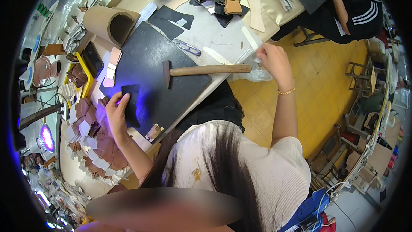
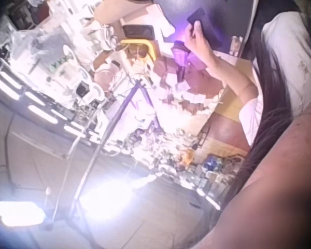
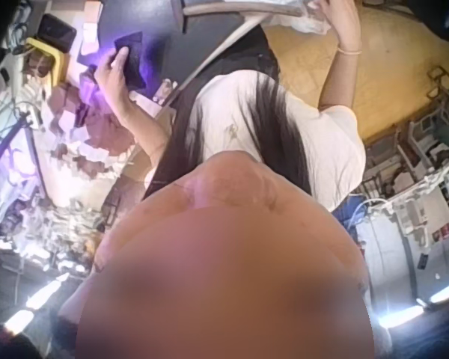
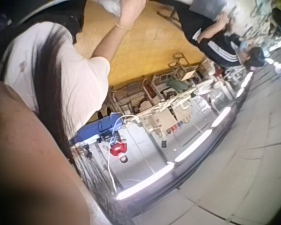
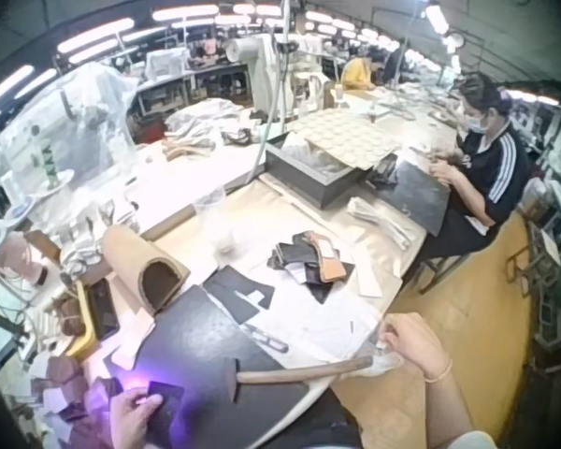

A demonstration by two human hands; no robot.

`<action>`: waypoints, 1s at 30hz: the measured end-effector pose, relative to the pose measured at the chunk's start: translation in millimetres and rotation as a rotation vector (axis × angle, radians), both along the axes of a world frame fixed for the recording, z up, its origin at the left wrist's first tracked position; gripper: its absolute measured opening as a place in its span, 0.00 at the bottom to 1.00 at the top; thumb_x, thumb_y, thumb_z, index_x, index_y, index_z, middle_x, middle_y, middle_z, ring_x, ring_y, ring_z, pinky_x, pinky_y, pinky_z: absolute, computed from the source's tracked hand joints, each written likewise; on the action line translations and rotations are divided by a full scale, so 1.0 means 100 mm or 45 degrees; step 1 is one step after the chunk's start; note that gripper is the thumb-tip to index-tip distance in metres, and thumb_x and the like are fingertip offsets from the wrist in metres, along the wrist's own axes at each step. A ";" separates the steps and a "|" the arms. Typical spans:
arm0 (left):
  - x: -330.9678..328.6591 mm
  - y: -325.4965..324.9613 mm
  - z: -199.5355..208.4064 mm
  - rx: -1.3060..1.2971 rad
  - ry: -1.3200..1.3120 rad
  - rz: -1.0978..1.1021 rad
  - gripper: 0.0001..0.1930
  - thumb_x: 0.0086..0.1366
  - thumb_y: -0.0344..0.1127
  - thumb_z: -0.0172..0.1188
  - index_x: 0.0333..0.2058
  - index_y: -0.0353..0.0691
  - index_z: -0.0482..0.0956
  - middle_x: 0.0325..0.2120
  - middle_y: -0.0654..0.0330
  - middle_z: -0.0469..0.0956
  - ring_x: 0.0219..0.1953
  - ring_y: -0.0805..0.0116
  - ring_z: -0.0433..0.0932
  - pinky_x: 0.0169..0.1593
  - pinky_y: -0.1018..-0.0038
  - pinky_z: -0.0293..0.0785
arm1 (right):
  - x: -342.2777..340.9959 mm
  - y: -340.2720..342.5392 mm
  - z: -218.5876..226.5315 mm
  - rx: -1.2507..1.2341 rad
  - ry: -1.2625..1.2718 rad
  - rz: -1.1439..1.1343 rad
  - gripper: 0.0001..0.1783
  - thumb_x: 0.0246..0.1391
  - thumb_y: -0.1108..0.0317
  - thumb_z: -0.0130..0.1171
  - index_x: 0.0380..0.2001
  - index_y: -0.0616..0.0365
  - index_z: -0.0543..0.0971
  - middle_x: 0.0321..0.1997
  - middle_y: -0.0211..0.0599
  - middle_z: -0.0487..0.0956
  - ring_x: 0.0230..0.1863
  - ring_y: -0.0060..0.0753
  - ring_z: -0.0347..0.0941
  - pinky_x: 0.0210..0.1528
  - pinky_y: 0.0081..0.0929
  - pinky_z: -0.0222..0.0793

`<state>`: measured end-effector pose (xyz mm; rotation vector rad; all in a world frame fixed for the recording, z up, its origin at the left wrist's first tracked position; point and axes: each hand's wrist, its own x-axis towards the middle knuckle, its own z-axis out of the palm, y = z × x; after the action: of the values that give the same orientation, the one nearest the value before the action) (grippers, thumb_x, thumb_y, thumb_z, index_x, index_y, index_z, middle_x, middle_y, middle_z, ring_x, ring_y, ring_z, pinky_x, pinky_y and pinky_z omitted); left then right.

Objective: The person assembles small leather pieces by hand, aligning and pressing them together on a workbench. They handle multiple cut leather parts, occasionally using a small hammer to tap edges, and organize the pieces into stacks.

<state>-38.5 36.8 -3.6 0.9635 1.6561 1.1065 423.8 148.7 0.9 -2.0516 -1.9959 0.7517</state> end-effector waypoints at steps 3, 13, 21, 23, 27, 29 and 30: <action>0.07 0.24 -0.26 -0.010 0.102 -0.061 0.10 0.64 0.33 0.67 0.40 0.31 0.83 0.27 0.69 0.79 0.26 0.82 0.72 0.31 0.82 0.68 | 0.32 -0.12 -0.38 -0.275 -0.162 0.010 0.05 0.51 0.72 0.62 0.31 0.62 0.81 0.30 0.48 0.83 0.37 0.50 0.81 0.42 0.39 0.75; 0.15 0.65 -0.49 0.291 1.046 -0.194 0.17 0.63 0.37 0.65 0.48 0.36 0.81 0.46 0.50 0.76 0.48 0.54 0.74 0.52 0.64 0.69 | 0.41 0.24 -0.37 0.161 -0.166 -0.117 0.08 0.54 0.69 0.60 0.36 0.62 0.81 0.37 0.47 0.82 0.39 0.47 0.81 0.43 0.38 0.75; 0.50 0.45 -0.65 0.384 1.425 -0.012 0.36 0.57 0.43 0.72 0.63 0.45 0.69 0.66 0.45 0.56 0.69 0.40 0.51 0.69 0.48 0.52 | -0.10 0.81 -0.48 0.647 -0.064 -0.098 0.11 0.56 0.67 0.61 0.41 0.59 0.83 0.43 0.45 0.81 0.43 0.48 0.78 0.48 0.38 0.72; 0.52 0.41 -0.68 0.410 1.490 0.013 0.38 0.55 0.45 0.74 0.63 0.47 0.69 0.66 0.46 0.56 0.70 0.39 0.48 0.70 0.47 0.50 | -0.32 0.99 -0.39 0.818 0.054 0.022 0.10 0.57 0.68 0.61 0.40 0.58 0.83 0.42 0.43 0.81 0.43 0.47 0.78 0.48 0.37 0.72; 0.54 0.40 -0.71 0.458 1.522 -0.018 0.34 0.54 0.46 0.74 0.60 0.50 0.73 0.66 0.49 0.56 0.70 0.42 0.49 0.69 0.46 0.49 | -0.84 1.48 -0.21 1.091 0.276 0.403 0.08 0.58 0.68 0.60 0.39 0.57 0.83 0.40 0.39 0.80 0.46 0.45 0.76 0.49 0.35 0.72; 0.54 0.40 -0.71 0.473 1.585 -0.016 0.33 0.54 0.47 0.74 0.58 0.51 0.74 0.66 0.49 0.57 0.70 0.43 0.49 0.69 0.46 0.49 | -1.16 1.86 -0.21 1.081 0.254 0.731 0.09 0.58 0.67 0.60 0.40 0.55 0.83 0.41 0.38 0.81 0.47 0.46 0.76 0.51 0.37 0.72; 0.55 0.40 -0.71 0.465 1.583 -0.014 0.32 0.55 0.47 0.73 0.58 0.51 0.75 0.66 0.49 0.58 0.70 0.43 0.49 0.68 0.46 0.49 | -1.33 2.07 -0.24 0.896 0.147 0.811 0.10 0.56 0.67 0.63 0.41 0.55 0.82 0.43 0.38 0.80 0.48 0.45 0.76 0.52 0.37 0.71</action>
<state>16.1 76.4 -74.6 2.1709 2.3913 0.8116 291.1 355.5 -23.5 -0.9741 -2.3889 0.1702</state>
